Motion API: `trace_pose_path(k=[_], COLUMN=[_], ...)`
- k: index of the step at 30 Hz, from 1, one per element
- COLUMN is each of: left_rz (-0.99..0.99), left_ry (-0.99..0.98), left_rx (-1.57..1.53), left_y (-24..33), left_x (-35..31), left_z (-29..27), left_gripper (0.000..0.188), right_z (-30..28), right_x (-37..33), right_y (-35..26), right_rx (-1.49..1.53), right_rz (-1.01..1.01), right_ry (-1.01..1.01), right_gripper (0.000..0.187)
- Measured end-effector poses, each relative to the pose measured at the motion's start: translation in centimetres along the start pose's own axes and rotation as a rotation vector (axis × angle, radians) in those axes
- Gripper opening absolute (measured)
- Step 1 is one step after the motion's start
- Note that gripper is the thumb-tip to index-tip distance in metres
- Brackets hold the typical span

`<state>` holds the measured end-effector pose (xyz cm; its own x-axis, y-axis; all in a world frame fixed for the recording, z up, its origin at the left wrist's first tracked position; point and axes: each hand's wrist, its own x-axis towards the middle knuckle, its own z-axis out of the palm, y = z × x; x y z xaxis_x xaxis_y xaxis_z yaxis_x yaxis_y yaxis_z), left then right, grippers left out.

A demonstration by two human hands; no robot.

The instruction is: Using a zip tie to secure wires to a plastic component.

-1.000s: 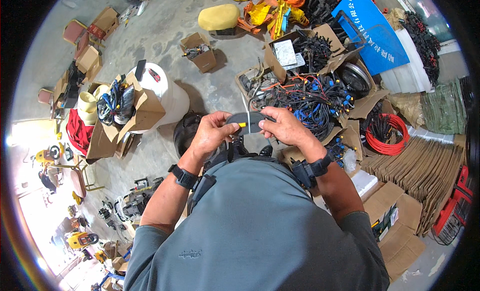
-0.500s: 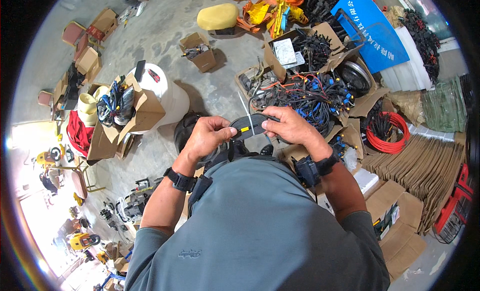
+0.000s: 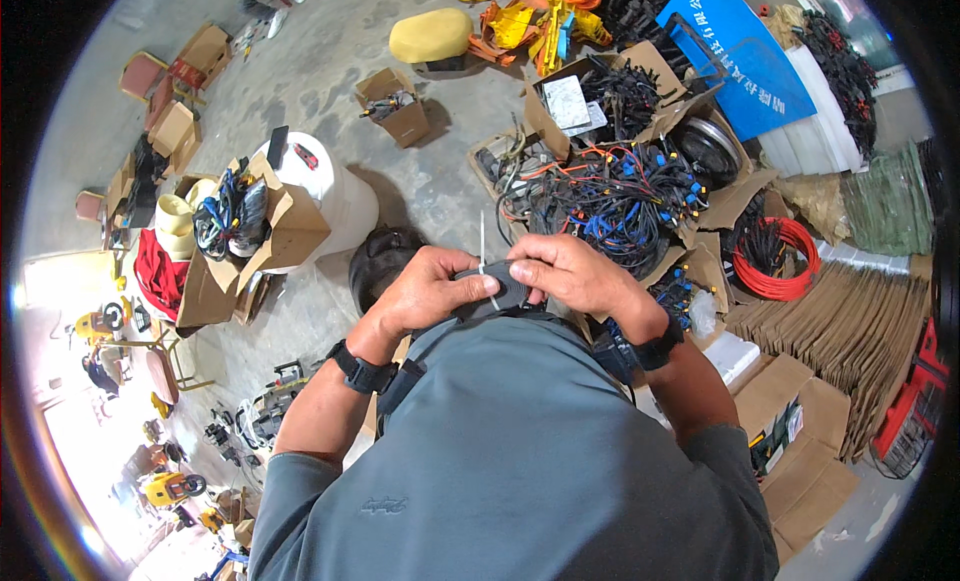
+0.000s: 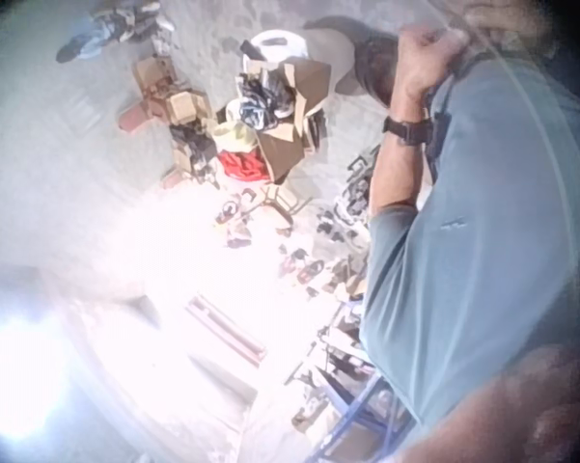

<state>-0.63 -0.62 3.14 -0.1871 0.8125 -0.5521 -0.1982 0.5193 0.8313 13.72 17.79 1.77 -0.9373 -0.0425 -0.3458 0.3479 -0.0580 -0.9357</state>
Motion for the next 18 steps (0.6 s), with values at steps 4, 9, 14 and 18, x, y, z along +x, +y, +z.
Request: trace_pose_path(k=[4, 9, 14, 18], left_rz=[0.010, -0.035, -0.028, 0.144], left_ry=[-0.032, -0.072, -0.084, -0.078], left_rx=[0.025, -0.064, 0.000, 0.196], left_y=[1.0, 1.2, 0.9, 0.7], left_x=[-1.4, -2.2, -2.5, -3.3], left_z=[0.4, 1.6, 2.1, 2.6], left_gripper=[0.020, 0.019, 0.019, 0.022], right_z=[0.3, 0.7, 1.0, 1.2], right_x=[-1.7, -2.9, -3.1, -4.4], right_y=[-2.2, -2.8, -3.1, -2.3], right_rx=[-0.199, -0.395, -0.422, -0.377], right_rz=[-0.049, -0.196, -0.316, -0.216], right_ry=[0.013, -0.001, 0.020, 0.016], right_gripper=[0.022, 0.017, 0.014, 0.014])
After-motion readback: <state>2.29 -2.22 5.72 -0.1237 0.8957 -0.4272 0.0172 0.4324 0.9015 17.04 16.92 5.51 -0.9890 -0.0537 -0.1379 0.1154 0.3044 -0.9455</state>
